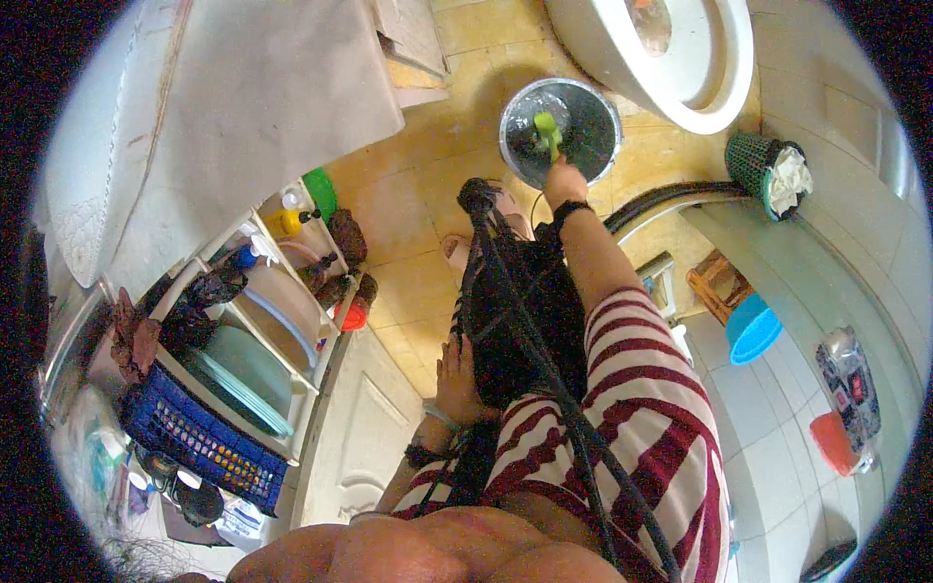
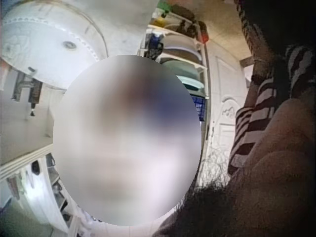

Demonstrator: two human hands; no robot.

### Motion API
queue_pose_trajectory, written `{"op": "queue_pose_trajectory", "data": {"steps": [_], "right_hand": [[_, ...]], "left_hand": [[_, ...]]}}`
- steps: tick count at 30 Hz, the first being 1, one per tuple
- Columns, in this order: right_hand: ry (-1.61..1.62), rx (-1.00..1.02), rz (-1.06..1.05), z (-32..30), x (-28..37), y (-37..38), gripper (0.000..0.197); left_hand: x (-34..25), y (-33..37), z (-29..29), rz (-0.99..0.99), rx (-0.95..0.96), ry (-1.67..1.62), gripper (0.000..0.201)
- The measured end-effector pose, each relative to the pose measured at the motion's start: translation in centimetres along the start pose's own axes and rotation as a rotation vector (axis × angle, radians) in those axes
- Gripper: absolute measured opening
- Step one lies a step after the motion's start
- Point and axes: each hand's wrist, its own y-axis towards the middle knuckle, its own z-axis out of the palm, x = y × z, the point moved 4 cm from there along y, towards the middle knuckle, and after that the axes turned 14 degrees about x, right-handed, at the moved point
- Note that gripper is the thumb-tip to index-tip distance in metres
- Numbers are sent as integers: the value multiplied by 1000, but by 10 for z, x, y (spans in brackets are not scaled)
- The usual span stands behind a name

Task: The person places a bowl of noodles on a table, then walks to the bathroom. They fill a bucket with water from the sink, add cleaning liquid, and scrub the toilet bowl with a brush. The person then rinses the brush and places it back.

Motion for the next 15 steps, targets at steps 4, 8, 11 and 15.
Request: {"op": "queue_pose_trajectory", "data": {"steps": [4,8,11,15], "right_hand": [[-107,-185,-73,-35,8,4,48],[204,-195,95,-10,-17,5,30],[434,-119,-9,-3,-36,42,28],[-243,-67,-364,-12,-9,47,26]], "left_hand": [[6,-3,1,17,-30,-47,130],[5,1,5,-1,-33,-40,131],[1,3,3,42,-47,-15,132],[8,1,5,14,-68,-8,130]]}}
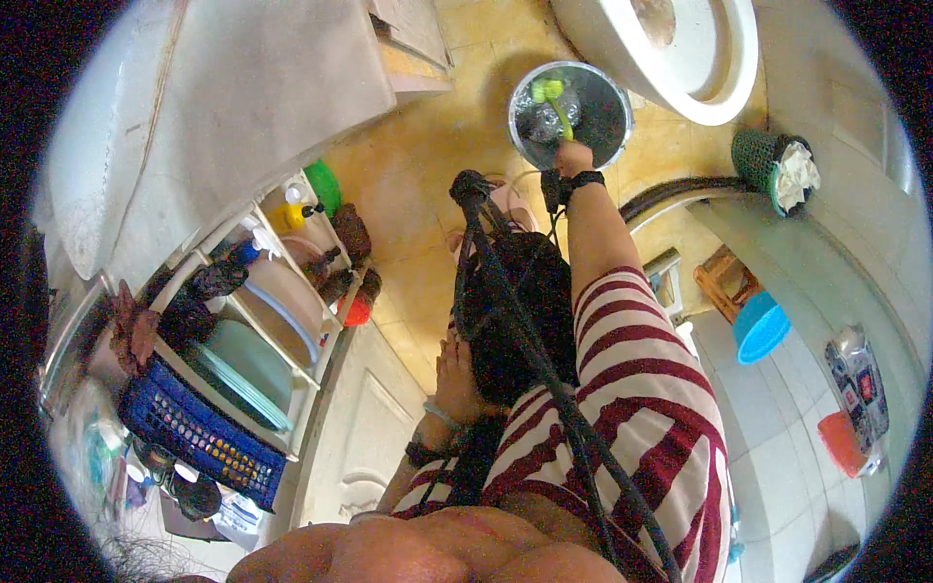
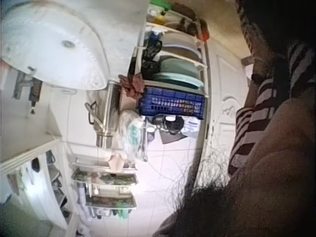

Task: The person places a bowl of noodles on a table, then walks to the bathroom. They fill a bucket with water from the sink, add cleaning liquid, and scrub the toilet bowl with a brush. The person then rinses the brush and places it back.

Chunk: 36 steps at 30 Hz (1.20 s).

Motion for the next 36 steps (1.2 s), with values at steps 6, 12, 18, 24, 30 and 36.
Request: {"op": "queue_pose_trajectory", "data": {"steps": [6,12,18,24,30,36], "right_hand": [[199,93,232,-9,-14,-43,27],[347,-107,289,-29,2,-43,25],[366,-55,105,2,9,-49,28],[719,-286,247,-24,24,-26,28],[112,4,80,-30,5,-71,28],[-285,-214,108,-130,28,-152,27]], "left_hand": [[-2,-2,-1,21,-37,9,127],[-12,1,-1,127,-95,-76,127],[-9,2,-6,16,-44,-14,129],[-4,-2,7,70,-91,-54,130],[-14,-1,-5,96,-100,-18,130],[-19,-8,-4,110,-77,-30,130]]}}
